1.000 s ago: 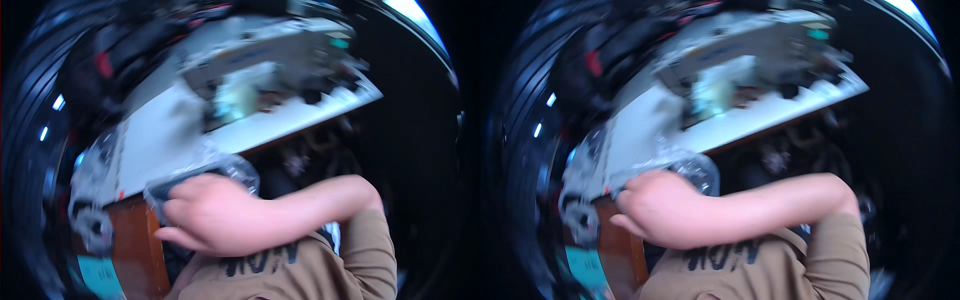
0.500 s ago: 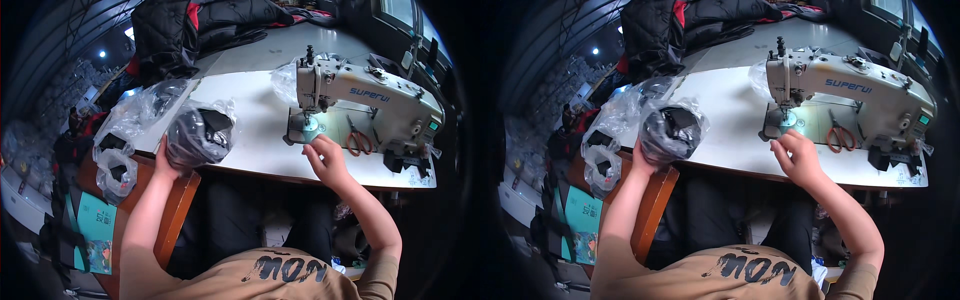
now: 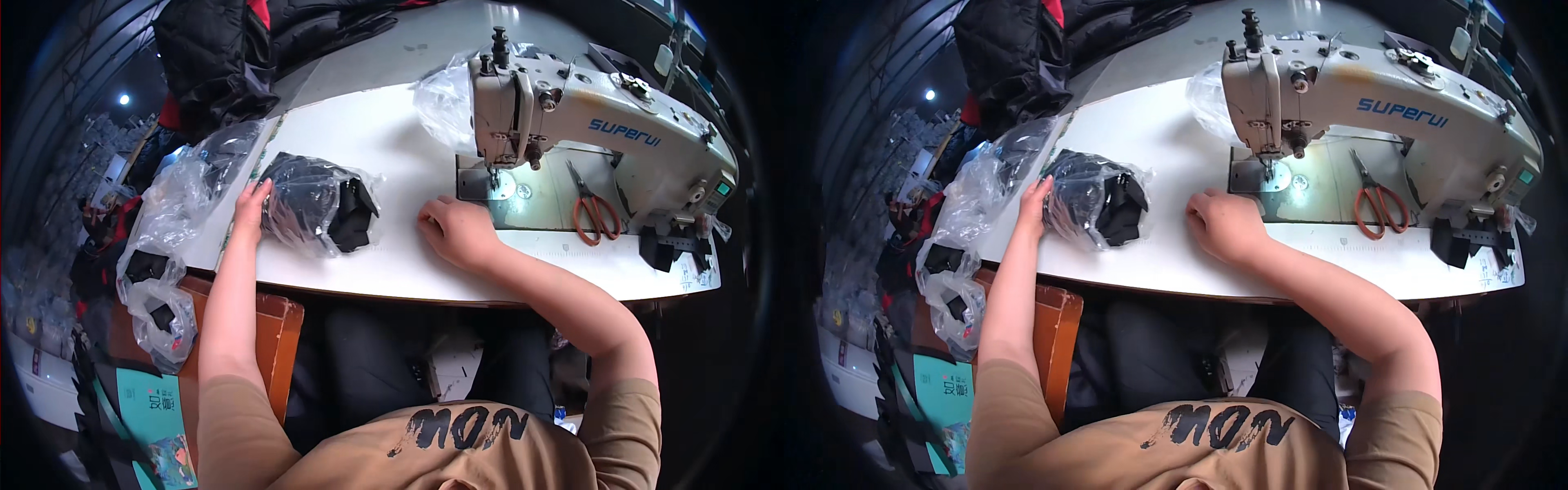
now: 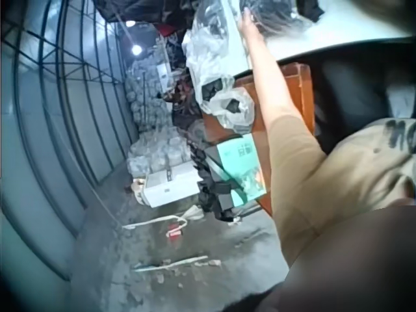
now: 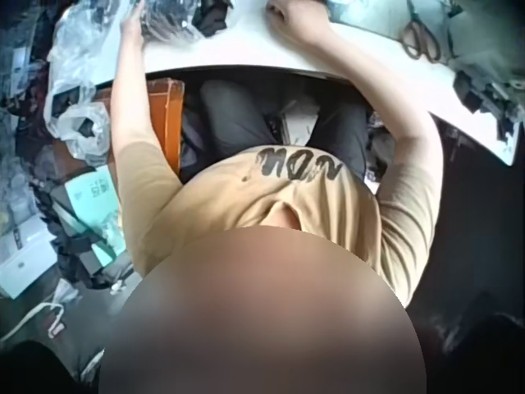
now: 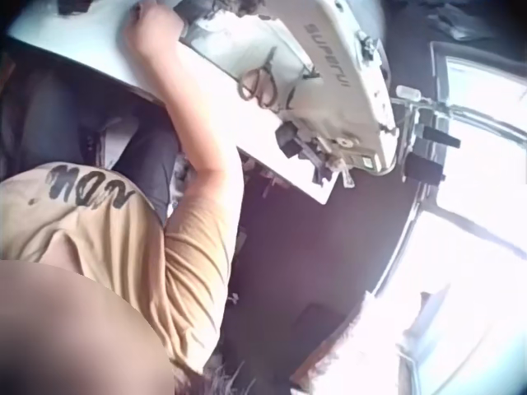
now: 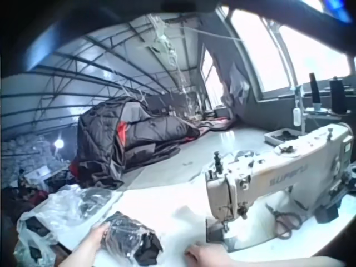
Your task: Sewing plastic buckles onto black webbing straps using an industrial sewing machine.
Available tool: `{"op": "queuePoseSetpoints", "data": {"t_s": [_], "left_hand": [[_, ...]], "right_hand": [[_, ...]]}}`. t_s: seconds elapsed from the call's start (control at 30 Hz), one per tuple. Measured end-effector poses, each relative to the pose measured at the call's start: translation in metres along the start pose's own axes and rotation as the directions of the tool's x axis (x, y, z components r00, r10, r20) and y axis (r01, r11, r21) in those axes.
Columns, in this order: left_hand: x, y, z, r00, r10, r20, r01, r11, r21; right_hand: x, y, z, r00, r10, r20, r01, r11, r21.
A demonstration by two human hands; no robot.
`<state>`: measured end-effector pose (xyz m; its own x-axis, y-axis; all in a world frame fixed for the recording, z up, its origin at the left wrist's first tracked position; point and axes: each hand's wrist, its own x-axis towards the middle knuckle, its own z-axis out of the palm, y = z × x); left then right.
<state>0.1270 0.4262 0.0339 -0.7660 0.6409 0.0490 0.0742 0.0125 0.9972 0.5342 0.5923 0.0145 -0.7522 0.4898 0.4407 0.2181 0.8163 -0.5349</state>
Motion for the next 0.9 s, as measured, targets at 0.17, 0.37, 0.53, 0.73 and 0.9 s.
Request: {"op": "queuePoseSetpoints", "data": {"t_s": [0.17,0.37,0.53,0.73,0.9], "left_hand": [[-0.002,0.032,0.002,0.733,0.664,-0.146,-0.416,0.609,0.675],[-0.176,0.057,0.165,0.626,0.661,0.414,-0.755,0.381,0.534],[-0.149,0.003,0.156,0.808,0.546,0.220,-0.545,0.553,0.630],[-0.099,0.000,0.164,0.769,0.592,0.240,-0.575,0.478,0.664],[-0.068,-0.004,0.154,0.853,0.518,0.059,-0.431,0.637,0.640]], "right_hand": [[0.000,-0.006,0.000,0.999,-0.025,-0.034,0.027,0.997,0.070],[-0.006,0.009,-0.004,0.998,0.038,-0.043,-0.038,0.999,0.012],[-0.003,0.003,-0.003,1.000,-0.002,-0.017,0.003,0.999,0.049],[-0.003,0.006,-0.005,1.000,-0.002,0.000,0.002,1.000,0.023],[-0.001,0.004,-0.002,1.000,-0.018,-0.004,0.018,0.999,0.037]]}}
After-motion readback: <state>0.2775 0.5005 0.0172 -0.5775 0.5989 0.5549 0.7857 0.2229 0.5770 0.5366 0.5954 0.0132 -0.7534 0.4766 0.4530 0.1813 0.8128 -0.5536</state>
